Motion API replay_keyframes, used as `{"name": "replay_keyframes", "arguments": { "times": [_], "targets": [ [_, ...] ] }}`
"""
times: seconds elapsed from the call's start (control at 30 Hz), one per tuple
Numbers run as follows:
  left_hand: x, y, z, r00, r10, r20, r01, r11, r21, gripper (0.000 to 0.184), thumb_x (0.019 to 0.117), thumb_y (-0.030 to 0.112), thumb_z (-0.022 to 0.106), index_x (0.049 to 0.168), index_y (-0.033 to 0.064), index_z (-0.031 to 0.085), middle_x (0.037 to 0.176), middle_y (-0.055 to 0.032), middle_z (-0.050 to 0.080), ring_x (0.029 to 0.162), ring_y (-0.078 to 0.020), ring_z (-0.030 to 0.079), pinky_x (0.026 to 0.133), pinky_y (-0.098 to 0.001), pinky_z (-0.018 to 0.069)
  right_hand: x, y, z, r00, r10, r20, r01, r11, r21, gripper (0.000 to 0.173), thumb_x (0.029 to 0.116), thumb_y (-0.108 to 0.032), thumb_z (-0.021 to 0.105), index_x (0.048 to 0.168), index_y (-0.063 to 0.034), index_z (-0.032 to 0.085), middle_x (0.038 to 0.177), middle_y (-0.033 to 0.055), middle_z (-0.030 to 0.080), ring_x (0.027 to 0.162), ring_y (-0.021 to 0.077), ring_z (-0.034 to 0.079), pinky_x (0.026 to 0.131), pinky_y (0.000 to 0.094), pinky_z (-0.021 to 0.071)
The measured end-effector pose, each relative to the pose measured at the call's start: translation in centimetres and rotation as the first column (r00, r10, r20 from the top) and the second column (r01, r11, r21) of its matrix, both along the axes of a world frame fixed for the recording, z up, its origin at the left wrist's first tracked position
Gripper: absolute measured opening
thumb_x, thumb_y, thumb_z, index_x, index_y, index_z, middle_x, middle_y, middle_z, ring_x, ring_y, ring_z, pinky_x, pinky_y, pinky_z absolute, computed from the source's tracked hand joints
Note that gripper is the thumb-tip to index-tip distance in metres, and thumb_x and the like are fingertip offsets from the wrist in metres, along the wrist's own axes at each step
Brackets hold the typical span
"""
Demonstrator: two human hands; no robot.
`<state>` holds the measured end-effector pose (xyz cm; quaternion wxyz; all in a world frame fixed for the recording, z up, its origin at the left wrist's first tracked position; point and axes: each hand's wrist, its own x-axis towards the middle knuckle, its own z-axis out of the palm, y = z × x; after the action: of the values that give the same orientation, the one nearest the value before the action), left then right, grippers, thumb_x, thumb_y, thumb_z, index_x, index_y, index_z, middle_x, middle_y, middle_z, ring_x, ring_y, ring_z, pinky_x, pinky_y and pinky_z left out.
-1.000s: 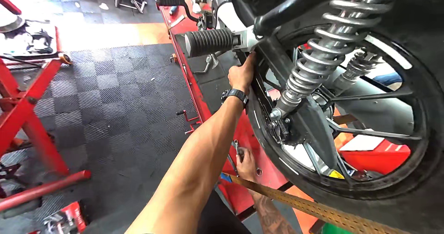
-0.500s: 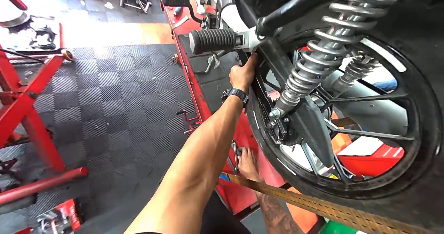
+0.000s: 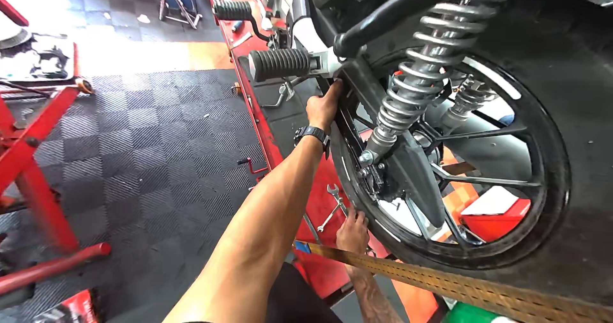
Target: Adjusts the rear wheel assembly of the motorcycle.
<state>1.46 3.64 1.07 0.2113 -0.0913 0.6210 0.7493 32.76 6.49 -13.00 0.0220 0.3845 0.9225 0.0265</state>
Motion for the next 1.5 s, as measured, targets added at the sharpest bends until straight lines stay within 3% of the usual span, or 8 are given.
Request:
{"name": "replay_keyframes", "arguments": {
  "times": [0.1, 0.17, 0.3, 0.4, 0.57, 0.87, 1.23, 1.5],
  "targets": [
    [0.1, 0.0, 0.1, 1.0, 0.005, 0.005, -0.005, 1.0, 0.014, 0.068, 0.0873, 0.066, 0.069, 0.097, -0.0004, 0.07, 0.095, -0.0183, 0.071, 0.092, -0.0303, 0.07, 0.082, -0.0541, 0.0574, -0.5, -0.1, 2.2, 0.983, -0.168, 0.08, 0.182, 0.957, -0.227, 0.039, 0.0971, -0.018, 0.061, 0.135, -0.0151, 0.064, 0.138, 0.0192, 0.059, 0.126, 0.0369, 0.059, 0.096, 0.0505, 0.0548],
    [0.0, 0.1, 0.0, 1.0, 0.012, 0.009, -0.012, 0.999, 0.029, 0.067, 0.0869, 0.066, 0.07, 0.098, -0.0008, 0.07, 0.096, -0.0189, 0.071, 0.093, -0.0306, 0.071, 0.083, -0.0544, 0.0579, -0.1, 0.0, 3.5, 0.981, -0.168, 0.101, 0.194, 0.905, -0.378, 0.037, 0.0975, -0.024, 0.064, 0.133, -0.0142, 0.067, 0.134, 0.019, 0.062, 0.119, 0.0349, 0.063, 0.098, 0.0503, 0.053],
    [-0.1, 0.2, -0.2, 1.0, 0.011, 0.01, -0.011, 1.0, 0.015, 0.068, 0.0862, 0.067, 0.069, 0.098, 0.0002, 0.07, 0.095, -0.0183, 0.072, 0.092, -0.0306, 0.071, 0.083, -0.0549, 0.0582, 2.5, -0.7, 4.9, 0.983, -0.01, -0.182, -0.052, 0.942, -0.33, 0.031, 0.0978, -0.028, 0.064, 0.121, -0.0087, 0.071, 0.098, 0.0156, 0.074, 0.084, 0.0344, 0.073, 0.074, 0.0568, 0.0581],
    [-0.1, 0.1, -0.2, 1.0, 0.011, 0.003, -0.011, 1.0, 0.018, 0.067, 0.0862, 0.067, 0.07, 0.096, 0.0004, 0.07, 0.094, -0.0176, 0.072, 0.09, -0.03, 0.072, 0.082, -0.0544, 0.0582, 3.5, -1.7, 7.7, 0.939, 0.013, -0.344, -0.108, 0.96, -0.258, 0.034, 0.0997, -0.027, 0.061, 0.125, -0.0057, 0.069, 0.074, 0.0098, 0.072, 0.066, 0.0296, 0.071, 0.062, 0.055, 0.0573],
    [-0.1, 0.0, -0.2, 1.0, 0.012, -0.002, -0.012, 1.0, 0.02, 0.068, 0.0864, 0.066, 0.07, 0.098, -0.0006, 0.07, 0.096, -0.0186, 0.072, 0.092, -0.03, 0.072, 0.083, -0.0542, 0.0585, 4.2, -2.7, 11.3, 0.895, 0.026, -0.446, -0.186, 0.93, -0.318, 0.037, 0.104, -0.026, 0.044, 0.123, -0.0033, 0.066, 0.072, 0.0003, 0.067, 0.061, 0.0142, 0.066, 0.059, 0.0378, 0.0572],
    [-0.3, 0.1, -0.3, 1.0, 0.004, -0.003, -0.004, 1.0, 0.021, 0.068, 0.087, 0.066, 0.07, 0.098, -0.0014, 0.07, 0.095, -0.0188, 0.071, 0.091, -0.031, 0.071, 0.082, -0.0541, 0.0587, 3.2, -3.6, 13.7, 0.898, -0.033, -0.44, -0.148, 0.917, -0.37, 0.039, 0.1055, -0.027, 0.043, 0.125, -0.0027, 0.066, 0.074, 0.0026, 0.066, 0.066, 0.016, 0.065, 0.064, 0.0406, 0.0568],
    [-0.3, 0.1, -0.3, 1.0, 0.013, -0.004, -0.013, 1.0, 0.029, 0.067, 0.0877, 0.065, 0.069, 0.096, -0.0009, 0.07, 0.094, -0.0182, 0.071, 0.089, -0.0302, 0.071, 0.081, -0.054, 0.0585, 1.1, -3.3, 11.8, 0.862, -0.116, -0.494, -0.118, 0.901, -0.417, 0.036, 0.1058, -0.026, 0.042, 0.117, -0.0048, 0.07, 0.07, 0.0007, 0.065, 0.061, 0.0151, 0.063, 0.059, 0.0391, 0.0542],
    [-0.4, 0.2, -0.5, 0.999, 0.03, -0.031, -0.029, 0.999, 0.03, 0.064, 0.0887, 0.065, 0.068, 0.089, 0.001, 0.069, 0.086, -0.0164, 0.071, 0.082, -0.029, 0.071, 0.076, -0.0539, 0.058, -3.0, -3.2, 5.0, 0.717, -0.134, -0.684, -0.227, 0.883, -0.41, 0.03, 0.1057, -0.018, 0.04, 0.113, 0.0028, 0.06, 0.07, 0.0032, 0.054, 0.062, 0.0131, 0.056, 0.06, 0.035, 0.0514]
  ]
}}
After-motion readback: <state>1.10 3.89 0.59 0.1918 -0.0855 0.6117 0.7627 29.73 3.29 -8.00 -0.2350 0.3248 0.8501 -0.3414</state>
